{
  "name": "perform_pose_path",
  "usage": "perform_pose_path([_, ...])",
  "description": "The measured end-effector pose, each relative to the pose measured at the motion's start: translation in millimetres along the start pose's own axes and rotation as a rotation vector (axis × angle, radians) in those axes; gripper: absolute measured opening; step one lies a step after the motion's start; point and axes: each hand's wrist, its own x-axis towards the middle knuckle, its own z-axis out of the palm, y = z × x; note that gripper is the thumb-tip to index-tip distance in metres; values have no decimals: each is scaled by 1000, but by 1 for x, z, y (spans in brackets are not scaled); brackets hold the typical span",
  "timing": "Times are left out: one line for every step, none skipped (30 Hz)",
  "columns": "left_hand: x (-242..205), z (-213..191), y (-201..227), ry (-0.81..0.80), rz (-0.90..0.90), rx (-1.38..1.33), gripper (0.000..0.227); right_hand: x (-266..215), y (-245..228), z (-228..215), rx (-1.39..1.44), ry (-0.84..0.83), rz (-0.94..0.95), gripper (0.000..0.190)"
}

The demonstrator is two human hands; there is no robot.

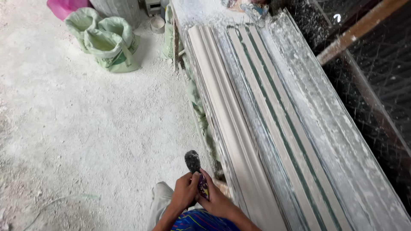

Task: The person scrubs a long, ribbed mold with a small brush, then switches to a green brush to sweep dust from the mold's grooves. Finally, the person lifts and repositions the mold on the workbench.

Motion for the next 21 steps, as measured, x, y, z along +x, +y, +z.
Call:
perform_pose_path([24, -1, 18, 5, 16, 32, 47, 20, -1, -10, -34, 57, -48, 81])
perform_pose_path([40, 3, 31, 11, 31, 65, 47, 37, 0, -19, -69, 115, -97, 79])
perform_pose_path([65, -2, 43, 10, 37, 102, 47, 54, 4, -27, -95, 172, -136, 76])
perform_pose_path([91, -2, 55, -24, 18, 78, 46, 76, 10, -41, -106, 184, -104, 75])
perform_pose_path([114, -5, 62, -64, -12, 64, 46, 96, 16, -51, -104, 198, -63, 73])
perform_pose_path([150, -16, 70, -104, -44, 49, 46, 116, 21, -58, -102, 210, -21, 72])
perform_pose_path([161, -15, 71, -104, 11, 103, 45, 138, 24, -67, -92, 227, -25, 70])
perform_pose_path([186, -24, 82, -105, 67, 156, 45, 157, 23, -71, -83, 245, -30, 68])
perform_pose_path([201, -31, 85, -109, 127, 210, 45, 186, 19, -75, -72, 267, -36, 66])
perform_pose_path([233, -40, 91, -146, 174, 211, 45, 226, 13, -86, -89, 314, -6, 64])
perform_pose_path([271, -61, 104, -206, 189, 212, 44, 250, 2, -88, -92, 355, 60, 62])
perform_pose_path([278, -67, 99, -266, 203, 211, 44, 272, -12, -91, -95, 393, 128, 61])
perform_pose_path([319, -85, 119, -325, 268, 227, 41, 296, -31, -98, -86, 440, 157, 60])
perform_pose_path([327, -101, 129, -384, 332, 241, 39, 315, -53, -100, -78, 486, 187, 60])
perform_pose_path([359, -116, 141, -424, 409, 250, 38, 341, -75, -110, -80, 527, 197, 60])
perform_pose_path([403, -133, 167, -526, 413, 349, 37, 369, -95, -126, -106, 539, 220, 59])
perform_pose_path([437, -151, 180, -634, 403, 455, 37, 392, -111, -136, -120, 544, 254, 58])
perform_pose_path([484, -174, 207, -612, 490, 499, 36, 414, -125, -145, -133, 547, 288, 57])
perform_pose_path([528, -192, 230, -590, 583, 537, 34, 436, -138, -157, -129, 570, 312, 54])
perform_pose_path([549, -199, 247, -500, 627, 644, 30, 456, -147, -167, -124, 593, 337, 52])
perform_pose_path([563, -202, 258, -407, 667, 747, 27, 473, -153, -176, -120, 611, 364, 50])
